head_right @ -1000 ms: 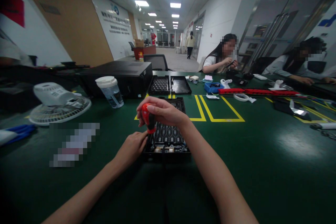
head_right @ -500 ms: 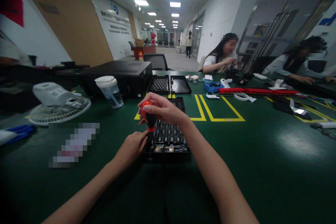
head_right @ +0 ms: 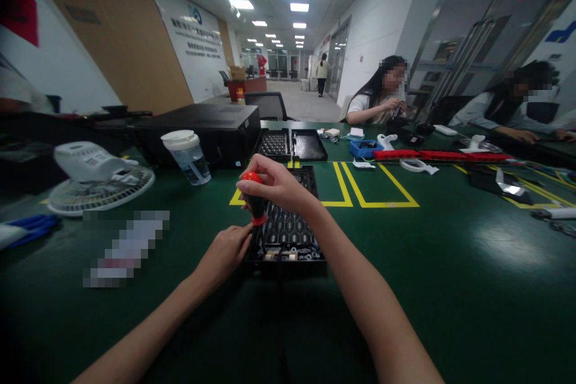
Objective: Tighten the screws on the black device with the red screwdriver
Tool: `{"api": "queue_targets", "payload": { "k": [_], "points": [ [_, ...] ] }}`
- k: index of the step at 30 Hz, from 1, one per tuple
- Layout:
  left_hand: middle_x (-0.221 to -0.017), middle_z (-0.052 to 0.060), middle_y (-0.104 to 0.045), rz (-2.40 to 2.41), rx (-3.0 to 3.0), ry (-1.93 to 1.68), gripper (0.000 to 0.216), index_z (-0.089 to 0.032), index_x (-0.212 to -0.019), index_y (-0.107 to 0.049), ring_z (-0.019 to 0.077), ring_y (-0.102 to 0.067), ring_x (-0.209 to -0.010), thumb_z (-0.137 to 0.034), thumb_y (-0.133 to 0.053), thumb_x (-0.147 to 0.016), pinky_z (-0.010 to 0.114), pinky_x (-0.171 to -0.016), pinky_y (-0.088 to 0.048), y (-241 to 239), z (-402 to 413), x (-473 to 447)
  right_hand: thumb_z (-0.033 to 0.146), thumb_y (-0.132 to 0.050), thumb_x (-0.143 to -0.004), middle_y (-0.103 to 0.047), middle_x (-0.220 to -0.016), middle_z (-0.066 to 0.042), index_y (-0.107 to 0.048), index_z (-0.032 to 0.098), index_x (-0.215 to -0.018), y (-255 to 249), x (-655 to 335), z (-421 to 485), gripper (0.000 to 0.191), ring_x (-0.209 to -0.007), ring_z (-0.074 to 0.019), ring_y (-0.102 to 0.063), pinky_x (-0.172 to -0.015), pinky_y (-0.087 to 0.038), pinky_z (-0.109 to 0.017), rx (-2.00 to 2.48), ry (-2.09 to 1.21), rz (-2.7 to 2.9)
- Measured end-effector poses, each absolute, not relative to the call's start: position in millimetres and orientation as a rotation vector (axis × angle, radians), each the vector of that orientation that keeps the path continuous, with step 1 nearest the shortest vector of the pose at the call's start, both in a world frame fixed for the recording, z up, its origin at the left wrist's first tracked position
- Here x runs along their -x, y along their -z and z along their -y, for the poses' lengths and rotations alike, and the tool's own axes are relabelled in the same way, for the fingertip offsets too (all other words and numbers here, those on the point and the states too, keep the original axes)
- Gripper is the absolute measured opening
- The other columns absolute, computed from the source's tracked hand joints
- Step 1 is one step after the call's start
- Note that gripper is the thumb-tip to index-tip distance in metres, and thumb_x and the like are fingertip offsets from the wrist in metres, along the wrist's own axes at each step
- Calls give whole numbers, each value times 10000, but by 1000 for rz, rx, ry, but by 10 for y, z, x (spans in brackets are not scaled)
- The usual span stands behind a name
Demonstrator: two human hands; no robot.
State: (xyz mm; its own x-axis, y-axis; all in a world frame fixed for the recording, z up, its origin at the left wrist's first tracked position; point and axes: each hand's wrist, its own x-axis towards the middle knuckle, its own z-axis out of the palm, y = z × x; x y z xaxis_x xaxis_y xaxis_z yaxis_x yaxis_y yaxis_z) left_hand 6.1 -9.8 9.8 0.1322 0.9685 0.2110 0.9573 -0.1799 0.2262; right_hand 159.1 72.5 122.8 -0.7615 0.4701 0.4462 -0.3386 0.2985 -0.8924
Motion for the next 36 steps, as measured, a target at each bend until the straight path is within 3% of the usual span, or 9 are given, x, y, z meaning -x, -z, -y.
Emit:
{"api": "queue_targets", "payload": {
  "k": [9, 21, 36],
  "points": [
    [-934, 69, -622, -1997, -2324, -505, 347, -205, -1208, -476, 177, -563, -852, -258, -338, -893, 300, -782, -410, -81, 102, -64, 302, -660, -702, -454, -747, 39, -405, 175, -751, -1259, -1581, -704, 289, -558, -63, -509, -511, -514, -233, 245, -1340, 1900],
    [-965, 78, -623, -1987, -2324, -521, 352, -197, -1211, -475, 178, -562, -874, -254, -330, -895, 309, -797, -415, -83, 110, -66, 291, -639, -708, -359, -592, 72, -382, 174, -680, -1273, -1573, -669, 283, -495, -43, -308, -443, -250, -177, 408, -834, 2021],
    [-969, 90, -624, -1999, -2318, -504, 354, -173, -1198, -490, 176, -566, -873, -262, -324, -898, 307, -796, -419, -65, 96, -70, 372, -588, -741, -337, -569, 66, -342, 193, -654, -1263, -1516, -564, 316, -516, -64, -300, -497, -249, -217, 647, -495, 1978]
  ]
}}
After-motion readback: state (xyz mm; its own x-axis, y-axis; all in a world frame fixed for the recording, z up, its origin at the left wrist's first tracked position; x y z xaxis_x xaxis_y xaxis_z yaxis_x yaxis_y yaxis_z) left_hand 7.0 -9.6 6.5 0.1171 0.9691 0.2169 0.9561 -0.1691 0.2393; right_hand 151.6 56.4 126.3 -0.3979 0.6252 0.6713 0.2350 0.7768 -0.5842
